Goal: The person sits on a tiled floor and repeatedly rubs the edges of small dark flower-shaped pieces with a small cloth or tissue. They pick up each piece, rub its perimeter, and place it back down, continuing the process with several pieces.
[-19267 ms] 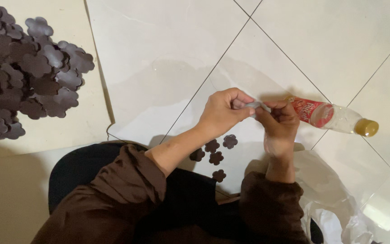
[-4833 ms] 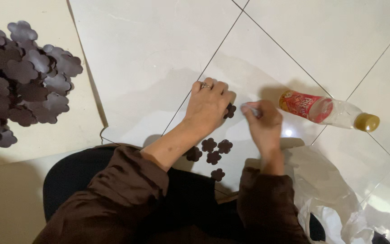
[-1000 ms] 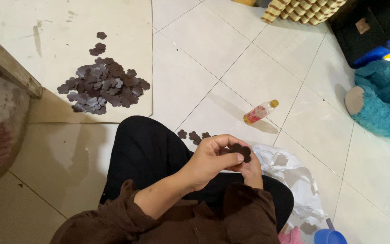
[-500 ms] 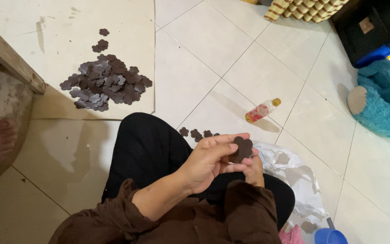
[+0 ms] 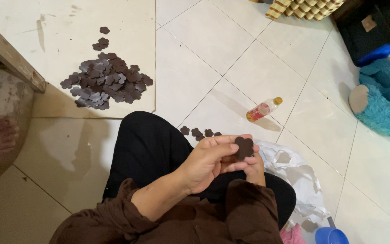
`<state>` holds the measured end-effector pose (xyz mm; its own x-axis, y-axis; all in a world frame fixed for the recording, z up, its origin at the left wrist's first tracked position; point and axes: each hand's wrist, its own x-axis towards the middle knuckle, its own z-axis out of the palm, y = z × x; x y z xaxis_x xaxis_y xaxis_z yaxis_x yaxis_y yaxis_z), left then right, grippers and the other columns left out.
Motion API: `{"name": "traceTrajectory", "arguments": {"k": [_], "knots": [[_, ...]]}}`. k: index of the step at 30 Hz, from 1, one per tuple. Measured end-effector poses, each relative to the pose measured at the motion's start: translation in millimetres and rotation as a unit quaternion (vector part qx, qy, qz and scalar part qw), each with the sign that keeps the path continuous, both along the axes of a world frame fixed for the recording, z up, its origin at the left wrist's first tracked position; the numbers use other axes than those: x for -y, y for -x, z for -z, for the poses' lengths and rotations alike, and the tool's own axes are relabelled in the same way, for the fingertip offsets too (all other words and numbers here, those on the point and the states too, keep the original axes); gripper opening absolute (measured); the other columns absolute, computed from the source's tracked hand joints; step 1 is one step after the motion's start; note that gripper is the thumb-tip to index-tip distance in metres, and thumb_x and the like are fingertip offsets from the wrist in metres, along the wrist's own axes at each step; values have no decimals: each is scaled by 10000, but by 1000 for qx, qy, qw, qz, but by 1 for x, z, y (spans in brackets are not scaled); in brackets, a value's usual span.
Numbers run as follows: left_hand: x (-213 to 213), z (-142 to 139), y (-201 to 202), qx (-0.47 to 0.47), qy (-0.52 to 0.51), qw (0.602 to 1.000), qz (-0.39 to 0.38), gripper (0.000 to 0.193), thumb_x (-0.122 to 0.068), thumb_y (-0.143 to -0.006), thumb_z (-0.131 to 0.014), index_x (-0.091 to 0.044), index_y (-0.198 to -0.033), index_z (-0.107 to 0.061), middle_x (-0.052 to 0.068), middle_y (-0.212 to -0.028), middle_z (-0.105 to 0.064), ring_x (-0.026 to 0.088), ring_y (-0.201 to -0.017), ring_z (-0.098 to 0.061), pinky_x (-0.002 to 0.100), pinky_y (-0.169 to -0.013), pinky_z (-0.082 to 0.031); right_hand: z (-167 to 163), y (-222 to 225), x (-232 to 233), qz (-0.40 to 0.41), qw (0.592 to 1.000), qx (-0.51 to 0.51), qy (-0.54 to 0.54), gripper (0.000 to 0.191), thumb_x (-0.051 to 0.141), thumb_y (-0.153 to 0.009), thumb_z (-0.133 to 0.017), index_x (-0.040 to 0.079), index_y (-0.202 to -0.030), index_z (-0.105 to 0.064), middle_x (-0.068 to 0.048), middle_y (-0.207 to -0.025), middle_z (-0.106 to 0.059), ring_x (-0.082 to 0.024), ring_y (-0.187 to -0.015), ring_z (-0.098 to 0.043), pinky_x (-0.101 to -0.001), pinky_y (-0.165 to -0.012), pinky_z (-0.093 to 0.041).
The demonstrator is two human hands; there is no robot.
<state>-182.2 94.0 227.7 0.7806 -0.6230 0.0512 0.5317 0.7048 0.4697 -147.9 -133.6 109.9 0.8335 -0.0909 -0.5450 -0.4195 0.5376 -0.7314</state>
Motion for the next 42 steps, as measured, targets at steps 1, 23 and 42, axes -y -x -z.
{"name": "traceTrajectory", "arguments": {"k": [1, 23, 42], "knots": [[0, 1, -2, 8, -12, 1000, -6, 410, -68, -1064, -462, 126, -1420, -523, 212, -1234, -683, 188, -1041, -718, 262, -897, -605, 5, -1, 3, 18, 1000, 2, -4, 191, 194, -922, -784, 108, -1040, -660, -23, -928, -615, -188, -815, -575, -308, -712, -491], [20, 148, -161, 38, -494, 860, -118, 155, -40, -860, -732, 1, -1006, -768, 64, -816, -742, 105, -674, -637, 276, -624, -537, 38, -68, 8, 32, 991, 8, 132, 199, 151, -947, -726, 58, -1109, -658, -24, -923, -672, -122, -781, -605, -268, -711, -496], [68, 209, -183, 235, -634, 726, -129, 167, 7, -789, -704, -56, -923, -626, 135, -810, -718, 350, -814, -699, 434, -723, -539, 88, -99, -26, -180, 749, 136, 623, 109, 72, -908, -760, 42, -1012, -744, -110, -961, -691, -247, -838, -687, -332, -746, -562]]}}
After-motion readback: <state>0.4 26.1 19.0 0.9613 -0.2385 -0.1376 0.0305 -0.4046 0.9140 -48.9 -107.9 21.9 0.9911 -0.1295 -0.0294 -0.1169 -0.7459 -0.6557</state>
